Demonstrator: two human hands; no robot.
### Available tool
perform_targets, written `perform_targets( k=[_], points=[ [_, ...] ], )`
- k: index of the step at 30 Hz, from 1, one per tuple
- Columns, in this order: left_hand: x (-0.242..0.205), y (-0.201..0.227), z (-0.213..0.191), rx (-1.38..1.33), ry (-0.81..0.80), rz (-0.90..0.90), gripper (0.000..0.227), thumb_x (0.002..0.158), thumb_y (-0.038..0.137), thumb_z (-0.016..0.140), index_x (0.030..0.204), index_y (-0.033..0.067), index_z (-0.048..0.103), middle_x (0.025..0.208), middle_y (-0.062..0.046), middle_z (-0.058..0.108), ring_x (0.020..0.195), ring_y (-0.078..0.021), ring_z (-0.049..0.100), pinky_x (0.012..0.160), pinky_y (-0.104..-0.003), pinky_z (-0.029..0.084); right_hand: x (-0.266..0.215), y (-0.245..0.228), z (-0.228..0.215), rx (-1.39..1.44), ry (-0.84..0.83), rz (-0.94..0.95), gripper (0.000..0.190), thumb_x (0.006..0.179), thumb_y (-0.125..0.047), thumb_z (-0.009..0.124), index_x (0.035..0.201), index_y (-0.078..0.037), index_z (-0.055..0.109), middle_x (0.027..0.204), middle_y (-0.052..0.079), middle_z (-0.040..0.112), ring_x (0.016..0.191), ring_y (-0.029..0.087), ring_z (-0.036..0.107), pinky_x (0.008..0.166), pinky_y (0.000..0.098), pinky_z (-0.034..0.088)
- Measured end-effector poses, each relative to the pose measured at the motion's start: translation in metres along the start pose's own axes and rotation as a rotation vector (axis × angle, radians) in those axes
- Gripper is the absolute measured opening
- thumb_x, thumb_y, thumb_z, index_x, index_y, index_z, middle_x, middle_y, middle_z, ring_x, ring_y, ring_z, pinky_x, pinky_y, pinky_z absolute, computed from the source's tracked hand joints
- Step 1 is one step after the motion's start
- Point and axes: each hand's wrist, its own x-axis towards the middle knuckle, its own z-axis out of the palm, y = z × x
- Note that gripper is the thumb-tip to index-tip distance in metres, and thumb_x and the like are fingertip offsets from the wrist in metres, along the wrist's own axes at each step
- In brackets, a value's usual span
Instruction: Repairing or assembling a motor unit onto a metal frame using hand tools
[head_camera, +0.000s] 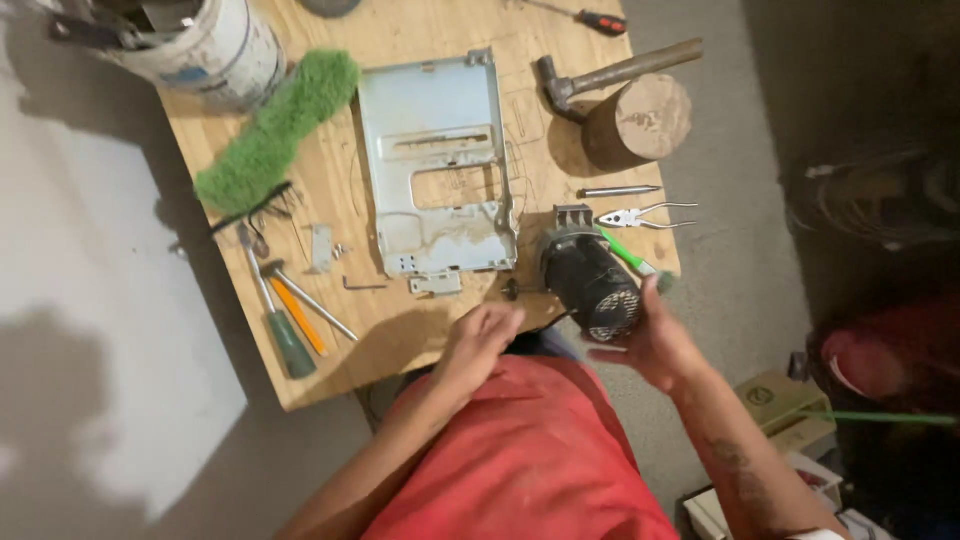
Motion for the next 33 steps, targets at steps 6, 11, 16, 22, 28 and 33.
perform_targets(
  k=[6,11,16,22,28,33],
  points=[
    [0.017,0.117,0.111,-0.021,0.132,-0.271,0.109,0.076,0.079,0.066,0.152,0.0058,0.041,0.150,-0.028,0.048,0.141,-0.0418,0.049,0.115,-0.050,0.042,0.044,-0.013,-0.031,0.102,-0.263,0.219,0.105,0.080,-0.081,0.038,0.151,-0.003,0.045,0.137,0.028,0.057,0.119,0.047,0.060,0.096,0.0687,0.049],
    [0.018,0.136,0.125,0.030,0.263,-0.448,0.111,0.067,0.069,0.077,0.151,0.0078,0.038,0.153,-0.024,0.047,0.141,-0.0385,0.050,0.116,-0.049,0.042,0.073,0.003,-0.051,0.199,-0.410,0.230,0.088,0.085,-0.070,0.055,0.143,-0.003,0.052,0.127,0.022,0.060,0.100,0.036,0.061,0.076,0.0470,0.052],
    [0.000,0.156,0.127,-0.083,0.211,-0.485,0.121,0.065,0.061,0.080,0.156,0.0051,0.023,0.160,-0.030,0.032,0.148,-0.0450,0.037,0.119,-0.058,0.035,0.086,0.003,-0.045,0.317,-0.433,0.365,0.092,0.082,-0.068,0.044,0.149,-0.006,0.048,0.148,0.027,0.051,0.139,0.047,0.046,0.114,0.0706,0.034],
    [-0.013,0.066,0.138,0.087,0.116,-0.359,0.107,0.064,0.049,0.092,0.146,0.0185,0.030,0.159,-0.025,0.038,0.150,-0.0434,0.034,0.125,-0.054,0.029,0.094,0.045,-0.090,0.100,-0.412,0.367,0.075,0.080,-0.008,0.070,0.150,0.001,0.044,0.150,0.027,0.049,0.139,0.044,0.048,0.115,0.0556,0.039],
    [-0.052,0.069,0.155,0.069,0.143,-0.225,0.120,0.055,0.034,0.098,0.148,0.0196,0.024,0.159,-0.026,0.035,0.148,-0.0449,0.034,0.125,-0.053,0.030,0.100,0.032,-0.112,0.043,-0.849,0.142,0.081,0.045,0.027,0.088,0.122,0.009,0.071,0.109,0.028,0.075,0.101,0.040,0.071,0.088,0.0567,0.056],
    [-0.076,0.061,0.156,-0.059,0.144,0.116,0.107,0.071,0.043,0.086,0.148,0.0104,0.019,0.149,-0.018,0.040,0.140,-0.0309,0.046,0.109,-0.047,0.045,0.116,0.023,-0.107,-0.216,-1.189,-0.178,0.088,0.058,-0.033,0.102,0.131,0.003,0.066,0.128,0.019,0.073,0.120,0.030,0.069,0.105,0.0496,0.054]
  ],
)
